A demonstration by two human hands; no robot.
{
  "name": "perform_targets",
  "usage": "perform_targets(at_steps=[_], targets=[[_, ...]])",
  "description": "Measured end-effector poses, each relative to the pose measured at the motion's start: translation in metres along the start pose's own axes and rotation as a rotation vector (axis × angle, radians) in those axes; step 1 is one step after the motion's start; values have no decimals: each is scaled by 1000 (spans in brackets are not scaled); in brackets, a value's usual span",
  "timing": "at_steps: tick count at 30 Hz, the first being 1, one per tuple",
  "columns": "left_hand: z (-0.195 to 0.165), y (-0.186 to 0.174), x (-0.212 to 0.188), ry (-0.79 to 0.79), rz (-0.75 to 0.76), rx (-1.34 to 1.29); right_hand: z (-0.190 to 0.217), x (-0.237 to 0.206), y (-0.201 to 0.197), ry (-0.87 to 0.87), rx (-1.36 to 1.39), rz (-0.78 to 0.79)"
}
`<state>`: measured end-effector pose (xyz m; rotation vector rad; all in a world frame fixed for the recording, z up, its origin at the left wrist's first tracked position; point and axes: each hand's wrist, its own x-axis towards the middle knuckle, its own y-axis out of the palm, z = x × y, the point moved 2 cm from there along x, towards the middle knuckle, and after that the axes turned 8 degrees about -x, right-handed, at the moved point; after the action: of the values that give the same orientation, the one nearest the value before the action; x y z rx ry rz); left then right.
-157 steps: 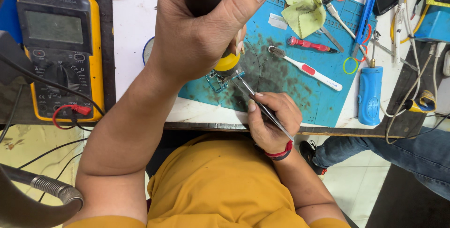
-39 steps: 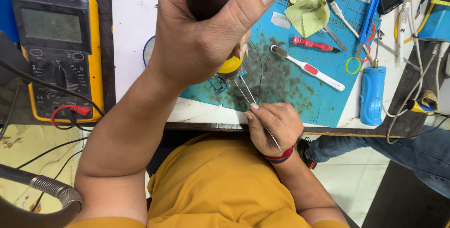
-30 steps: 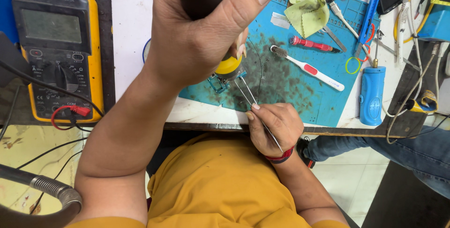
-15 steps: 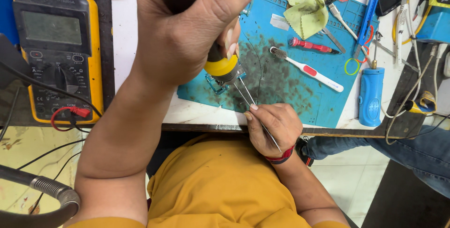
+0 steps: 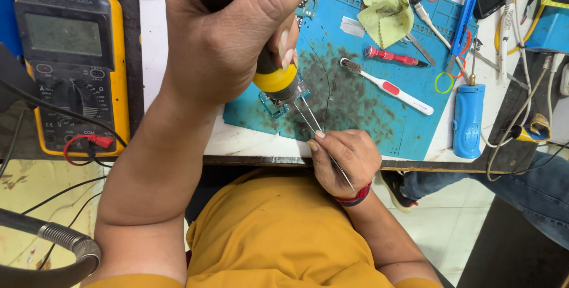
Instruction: The person repairs a small circuit board at a workbench. They hold the board with tweezers while heating it with a hot air gun, dip the board into a small container of flux, and then work on the board with a handheld probe tool, repositioning it repeatedly on the anti-static mat.
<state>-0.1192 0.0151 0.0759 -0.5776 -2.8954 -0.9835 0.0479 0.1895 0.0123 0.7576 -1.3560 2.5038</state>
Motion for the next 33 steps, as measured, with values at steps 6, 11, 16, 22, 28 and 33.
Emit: perform_targets(at_steps=[6, 11, 16, 22, 28, 33], targets=[[3, 0, 2, 1, -5, 26, 1, -1, 0, 9, 3, 6], [8, 0, 3, 35, 48, 74, 1, 0, 1, 4, 1, 5], [11, -2, 4, 57, 86, 100, 1, 0, 0, 2, -8, 13], [11, -1, 3, 49, 91, 90, 1, -1, 0, -1, -8, 13], [11, 0, 4, 54, 91, 101, 1, -1, 0, -3, -13, 11], [11, 0, 4, 58, 88, 114, 2, -1, 0, -2, -10, 10]])
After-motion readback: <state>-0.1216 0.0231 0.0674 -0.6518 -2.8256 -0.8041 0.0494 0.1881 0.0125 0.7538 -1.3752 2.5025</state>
